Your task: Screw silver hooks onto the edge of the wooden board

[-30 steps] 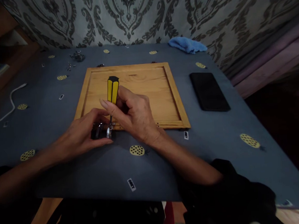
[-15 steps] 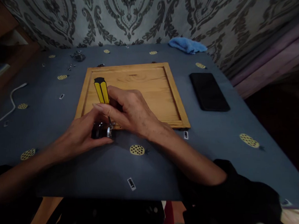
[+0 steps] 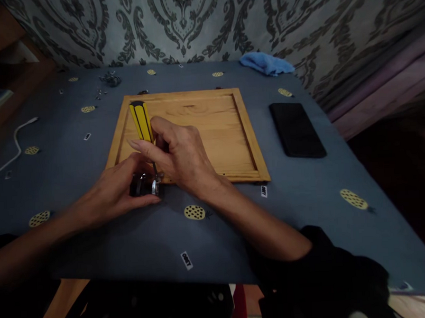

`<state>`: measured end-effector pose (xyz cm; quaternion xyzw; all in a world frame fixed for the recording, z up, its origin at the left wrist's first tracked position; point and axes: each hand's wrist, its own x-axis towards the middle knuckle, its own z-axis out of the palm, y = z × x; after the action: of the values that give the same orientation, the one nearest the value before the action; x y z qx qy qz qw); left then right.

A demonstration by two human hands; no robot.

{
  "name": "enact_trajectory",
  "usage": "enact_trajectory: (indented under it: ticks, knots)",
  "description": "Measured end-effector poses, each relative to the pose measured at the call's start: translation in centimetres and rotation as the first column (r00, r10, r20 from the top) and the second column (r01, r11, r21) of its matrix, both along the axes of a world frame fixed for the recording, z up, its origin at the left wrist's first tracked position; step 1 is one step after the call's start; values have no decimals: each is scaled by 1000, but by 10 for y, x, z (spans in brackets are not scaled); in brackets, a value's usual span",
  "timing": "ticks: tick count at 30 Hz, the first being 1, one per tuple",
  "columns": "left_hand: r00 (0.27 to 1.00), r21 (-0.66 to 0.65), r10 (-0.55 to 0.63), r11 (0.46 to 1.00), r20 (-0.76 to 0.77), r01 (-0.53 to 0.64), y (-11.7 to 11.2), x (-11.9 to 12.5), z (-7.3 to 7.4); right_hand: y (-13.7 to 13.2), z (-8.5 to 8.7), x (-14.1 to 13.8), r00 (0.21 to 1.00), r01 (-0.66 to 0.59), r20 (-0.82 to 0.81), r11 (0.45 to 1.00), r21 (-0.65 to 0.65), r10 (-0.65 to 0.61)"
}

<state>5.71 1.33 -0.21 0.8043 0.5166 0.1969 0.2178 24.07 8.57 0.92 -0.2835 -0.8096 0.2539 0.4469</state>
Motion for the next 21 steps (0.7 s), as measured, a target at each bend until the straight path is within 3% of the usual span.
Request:
enact_trajectory:
  ticks: [16,21]
  knots:
    - [1000,-15,11,1000,-8,-11,0,2,3,3,-2,-9,1000,-6,-23,1000,-20,5]
    - [999,-43,33,998,-2,-33,0,2,3,-12,7,1,982,69,-171,995,-75,-81]
